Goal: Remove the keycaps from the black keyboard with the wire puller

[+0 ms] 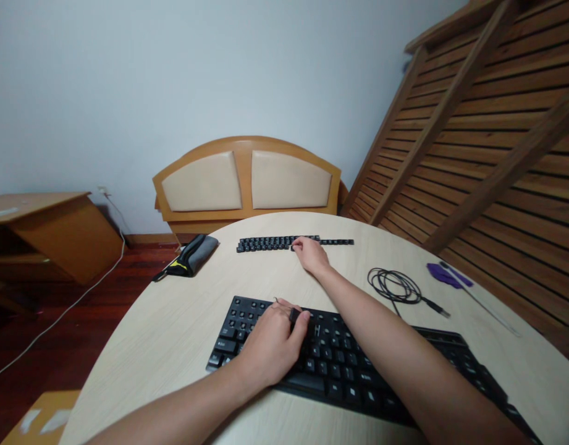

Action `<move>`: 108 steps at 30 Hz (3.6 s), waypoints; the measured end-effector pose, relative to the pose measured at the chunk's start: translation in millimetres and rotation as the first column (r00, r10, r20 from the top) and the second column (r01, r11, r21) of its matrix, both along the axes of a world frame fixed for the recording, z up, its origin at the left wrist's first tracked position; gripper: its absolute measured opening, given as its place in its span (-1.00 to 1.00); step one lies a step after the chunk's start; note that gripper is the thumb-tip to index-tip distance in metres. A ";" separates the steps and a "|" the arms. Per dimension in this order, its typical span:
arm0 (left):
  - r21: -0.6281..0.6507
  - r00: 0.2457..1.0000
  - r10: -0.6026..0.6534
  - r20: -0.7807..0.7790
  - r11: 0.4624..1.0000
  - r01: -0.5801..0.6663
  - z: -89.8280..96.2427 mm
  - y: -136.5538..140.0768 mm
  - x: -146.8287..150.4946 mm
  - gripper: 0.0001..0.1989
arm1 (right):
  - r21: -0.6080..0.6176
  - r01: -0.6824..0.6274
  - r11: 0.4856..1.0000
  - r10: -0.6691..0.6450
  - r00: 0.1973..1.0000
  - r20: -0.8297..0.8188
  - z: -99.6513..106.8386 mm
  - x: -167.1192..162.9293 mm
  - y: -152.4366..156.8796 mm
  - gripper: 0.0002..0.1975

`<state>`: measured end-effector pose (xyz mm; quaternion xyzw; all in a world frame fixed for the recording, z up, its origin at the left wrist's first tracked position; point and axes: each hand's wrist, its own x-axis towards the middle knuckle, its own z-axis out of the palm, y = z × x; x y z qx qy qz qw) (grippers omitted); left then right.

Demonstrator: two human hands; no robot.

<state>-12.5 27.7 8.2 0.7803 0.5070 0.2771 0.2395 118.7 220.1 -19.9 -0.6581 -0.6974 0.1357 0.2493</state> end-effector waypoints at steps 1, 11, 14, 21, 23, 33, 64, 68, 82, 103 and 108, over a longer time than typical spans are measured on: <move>-0.001 1.000 0.001 0.001 1.000 -0.001 -0.1 0.1 0.0 -0.64 | 0.008 0.008 1.000 -0.008 1.000 0.001 -0.3 -0.8 -0.5 -0.81; -0.021 1.000 0.005 0.005 1.000 -0.005 0.0 -0.4 0.2 -0.65 | 0.054 0.023 0.998 -0.023 1.000 0.012 -2.9 -3.1 -2.2 -0.80; -0.021 1.000 0.004 0.009 1.000 -0.004 -0.4 -0.4 0.0 -0.65 | 0.057 0.022 0.998 -0.023 1.000 0.017 -3.0 -3.8 -2.2 -0.79; -0.012 1.000 -0.001 0.005 1.000 0.001 -2.0 0.8 -0.4 -0.64 | 0.046 0.018 0.999 -0.019 0.999 0.028 -2.0 -3.6 -2.1 -0.76; -0.006 1.000 0.001 0.005 1.000 -0.001 -2.4 1.2 -0.6 -0.65 | 0.033 0.014 0.999 -0.015 0.999 0.038 1.5 -1.7 -2.2 -0.75; 0.010 1.000 0.002 0.028 1.000 -0.002 -4.3 0.8 -1.4 -0.66 | -0.066 -0.184 0.981 0.191 0.974 0.122 51.9 33.4 -64.3 -0.70; -0.066 0.978 -0.011 0.210 0.997 0.026 1.0 -5.2 -1.5 -0.75 | 0.051 -0.516 0.855 0.515 0.856 0.034 17.0 56.1 -207.2 -0.49; -0.113 0.967 -0.001 0.255 0.993 0.031 0.2 -2.2 -1.6 -0.78 | 0.080 -0.502 0.861 0.503 0.864 0.003 15.8 58.6 -207.8 -0.56; -0.133 0.981 -0.047 0.190 0.988 0.074 2.8 -3.1 0.8 -0.74 | 0.144 -0.474 0.869 0.477 0.879 0.013 9.2 61.2 -206.8 -0.81; 0.079 0.993 0.051 -0.106 0.996 -0.042 -5.1 -3.6 -1.2 -0.54 | 0.172 -0.479 0.861 0.487 0.874 -0.004 13.0 60.3 -206.0 -0.85; 0.111 0.982 0.043 -0.184 0.994 -0.023 -4.2 -4.2 -0.8 -0.54 | 0.166 -0.470 0.867 0.477 0.879 -0.007 12.9 60.7 -206.4 -0.83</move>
